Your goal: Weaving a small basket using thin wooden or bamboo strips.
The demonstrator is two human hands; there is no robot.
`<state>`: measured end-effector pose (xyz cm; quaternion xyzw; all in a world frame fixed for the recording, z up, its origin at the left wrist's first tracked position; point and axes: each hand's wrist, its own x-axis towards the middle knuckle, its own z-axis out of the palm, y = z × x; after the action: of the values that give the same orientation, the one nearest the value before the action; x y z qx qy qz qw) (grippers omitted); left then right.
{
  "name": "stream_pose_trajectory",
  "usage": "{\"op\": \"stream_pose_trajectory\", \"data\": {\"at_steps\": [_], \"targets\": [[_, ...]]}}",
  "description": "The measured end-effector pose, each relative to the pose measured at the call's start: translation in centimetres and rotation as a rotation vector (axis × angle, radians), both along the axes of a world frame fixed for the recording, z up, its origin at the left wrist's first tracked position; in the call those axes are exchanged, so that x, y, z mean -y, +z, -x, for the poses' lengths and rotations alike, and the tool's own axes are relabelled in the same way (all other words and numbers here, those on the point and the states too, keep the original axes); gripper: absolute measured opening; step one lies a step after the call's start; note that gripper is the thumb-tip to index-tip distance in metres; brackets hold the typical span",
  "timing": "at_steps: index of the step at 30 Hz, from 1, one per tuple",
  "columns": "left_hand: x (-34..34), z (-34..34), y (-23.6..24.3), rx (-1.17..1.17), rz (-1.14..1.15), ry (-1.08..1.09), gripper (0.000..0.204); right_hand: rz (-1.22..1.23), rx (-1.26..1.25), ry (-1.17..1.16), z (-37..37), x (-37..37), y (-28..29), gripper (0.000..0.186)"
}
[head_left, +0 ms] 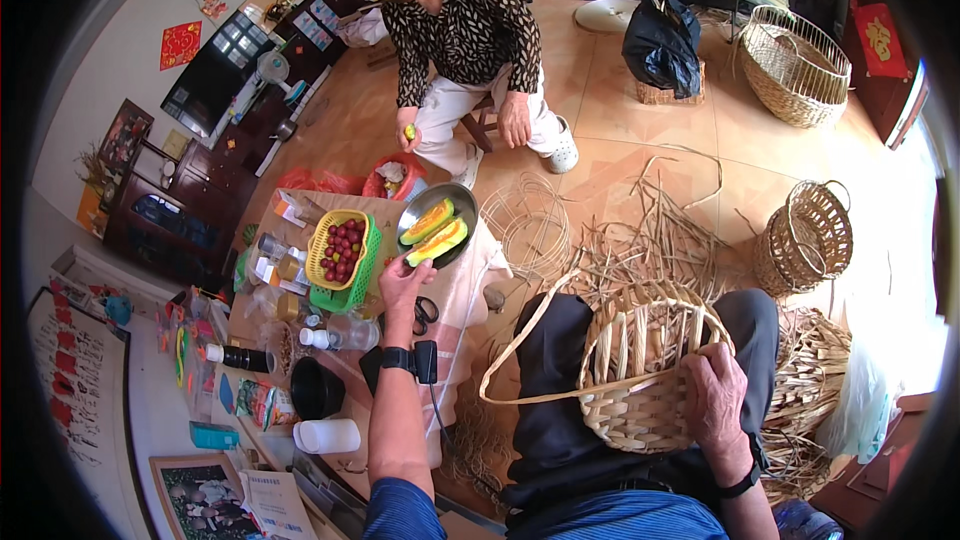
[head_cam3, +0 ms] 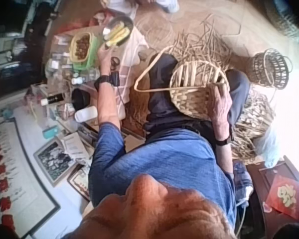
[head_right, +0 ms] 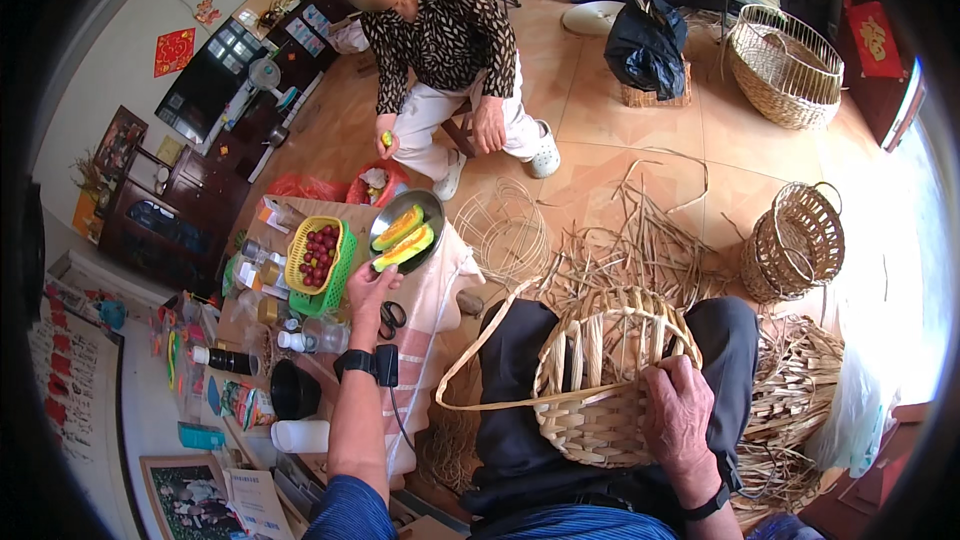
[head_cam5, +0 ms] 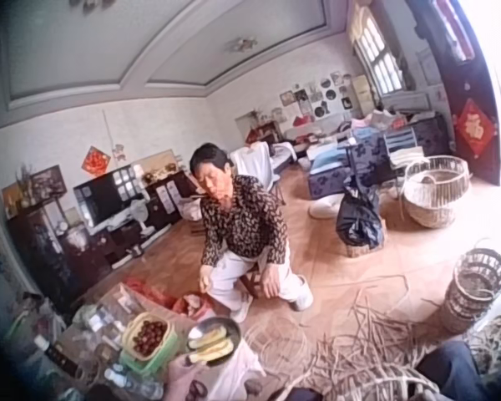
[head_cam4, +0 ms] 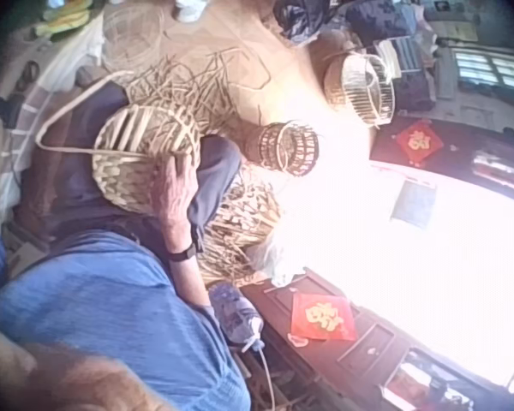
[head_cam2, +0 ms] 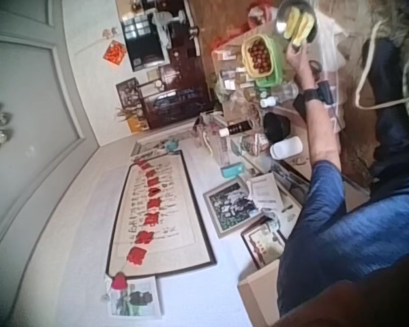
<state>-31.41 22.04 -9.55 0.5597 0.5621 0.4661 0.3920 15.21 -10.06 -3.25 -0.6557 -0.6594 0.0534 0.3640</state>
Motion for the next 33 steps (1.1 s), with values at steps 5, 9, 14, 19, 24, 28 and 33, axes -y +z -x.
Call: {"op": "stream_pose_trajectory", "data": {"at_steps": [5,9,14,19,24,28,33], "targets": [[2.0,-1.2,1.1,0.251,0.107,0.032,0.032,0.005,-0.002,0.000,-0.1,0.0,-0.1,0.018],[2.9,-0.8,1.2,0.349,0.091,0.065,0.028,-0.002,0.007,-0.007,0.0,-0.1,-0.3,0.019],[3.3,1.2,1.7,0.534,0.038,0.090,0.029,0.009,0.011,-0.001,0.3,-0.2,-0.9,0.020],[4.9,-0.2,4.8,0.900,0.015,-0.092,0.034,-0.015,0.025,-0.019,-0.1,0.1,-1.2,0.022],[8.5,-2.8,8.4,1.046,-0.105,-0.298,0.066,-0.008,0.016,-0.024,0.0,0.2,-1.1,0.018],[13.4,-8.8,14.2,0.879,-0.152,-0.321,0.072,-0.010,0.018,-0.019,-0.2,0.1,-1.1,0.017],[18.6,-11.9,18.8,0.835,-0.021,-0.606,0.060,-0.018,-0.001,-0.030,0.2,0.0,-1.1,0.014]]}}
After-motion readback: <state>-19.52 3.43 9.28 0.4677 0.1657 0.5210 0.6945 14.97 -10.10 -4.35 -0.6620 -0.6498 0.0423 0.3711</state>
